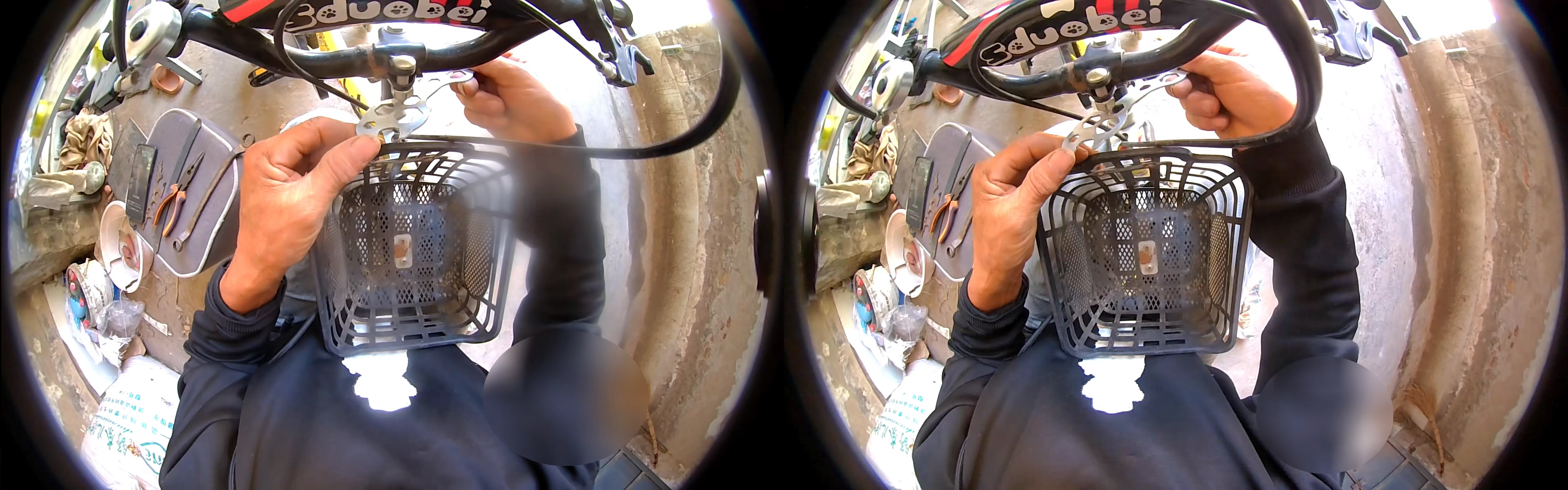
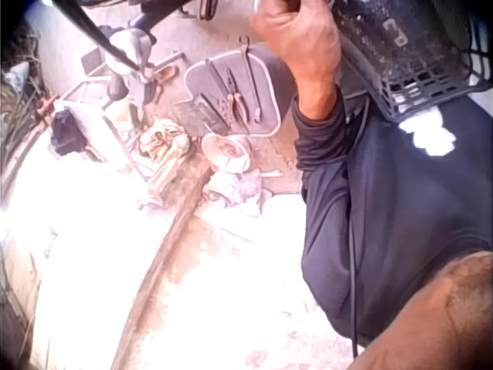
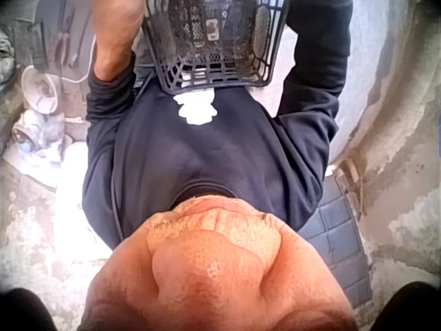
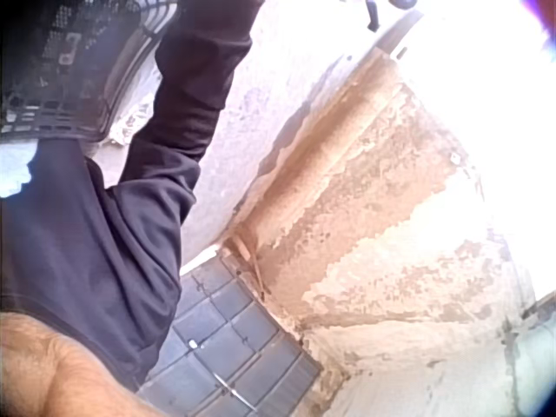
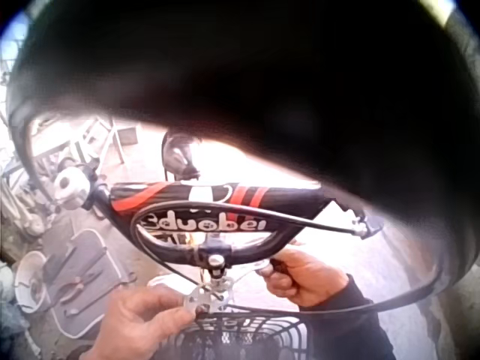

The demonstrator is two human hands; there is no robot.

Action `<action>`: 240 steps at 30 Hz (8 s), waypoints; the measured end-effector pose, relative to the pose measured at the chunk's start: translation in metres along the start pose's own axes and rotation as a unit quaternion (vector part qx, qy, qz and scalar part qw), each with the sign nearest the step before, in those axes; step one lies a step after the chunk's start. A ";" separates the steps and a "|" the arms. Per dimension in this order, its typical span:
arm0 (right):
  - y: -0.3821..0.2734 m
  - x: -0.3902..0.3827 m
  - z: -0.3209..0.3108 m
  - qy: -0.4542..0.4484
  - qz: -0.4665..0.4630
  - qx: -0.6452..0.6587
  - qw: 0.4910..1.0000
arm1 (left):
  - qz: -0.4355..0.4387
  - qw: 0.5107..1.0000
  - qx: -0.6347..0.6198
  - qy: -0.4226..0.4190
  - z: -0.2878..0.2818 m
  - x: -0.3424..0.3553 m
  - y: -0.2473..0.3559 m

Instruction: The person is working on the handlebar area of a bicycle, specifically manipulating a cable and a metal bracket near the stem. They repeatedly adjust the cable's position and the bracket's alignment with their hands, appearing to secure or fine-tune the connection. The task involves precise hand movements to manage the cable tension and component placement.

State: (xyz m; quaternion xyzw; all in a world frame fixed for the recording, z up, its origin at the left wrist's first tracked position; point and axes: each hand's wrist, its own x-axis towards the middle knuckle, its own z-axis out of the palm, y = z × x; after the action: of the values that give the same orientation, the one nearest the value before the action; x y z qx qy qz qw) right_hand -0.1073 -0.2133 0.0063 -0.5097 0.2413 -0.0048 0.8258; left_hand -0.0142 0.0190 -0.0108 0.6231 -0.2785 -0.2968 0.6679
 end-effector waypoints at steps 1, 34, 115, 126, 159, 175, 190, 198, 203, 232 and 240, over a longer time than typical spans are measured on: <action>-0.001 -0.001 0.001 -0.002 -0.001 0.000 1.000 | 0.006 1.000 -0.001 0.002 0.001 -0.001 0.000; 0.017 0.011 0.000 0.061 -0.080 -0.091 0.991 | 0.077 0.996 0.049 0.004 0.008 -0.002 0.004; 0.015 -0.027 -0.009 0.099 -0.125 -0.059 0.985 | 0.031 0.998 0.043 -0.023 0.008 0.012 0.007; -0.008 -0.036 -0.008 0.061 -0.080 -0.063 0.993 | 0.015 0.999 0.039 -0.024 0.006 0.010 0.004; -0.007 -0.035 0.005 0.093 -0.095 -0.002 0.991 | 0.017 0.998 0.054 -0.003 0.007 0.006 0.007; 0.001 -0.031 0.010 0.128 -0.121 0.029 0.984 | 0.120 0.981 0.155 0.013 0.007 0.003 0.000; 0.004 -0.054 0.011 0.087 -0.104 0.011 0.991 | 0.085 0.991 0.102 0.003 0.007 0.004 -0.001; 0.003 -0.056 0.010 0.082 -0.083 -0.041 0.992 | 0.027 0.999 0.034 -0.008 0.004 0.006 0.002; 0.006 -0.053 0.014 0.106 -0.099 -0.085 0.986 | -0.014 0.999 0.044 0.009 0.003 0.007 -0.001; 0.000 -0.036 0.015 0.109 -0.079 0.014 0.991 | -0.050 0.993 -0.108 0.028 -0.004 0.007 -0.001; -0.001 -0.038 0.018 0.120 -0.102 -0.011 0.987 | -0.101 0.975 -0.195 0.008 -0.006 0.009 0.001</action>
State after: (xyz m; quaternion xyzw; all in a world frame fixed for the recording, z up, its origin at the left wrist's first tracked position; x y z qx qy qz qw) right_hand -0.1334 -0.1886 0.0284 -0.5361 0.2856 -0.1476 0.7805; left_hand -0.0033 0.0163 -0.0106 0.5078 -0.1453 -0.4065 0.7455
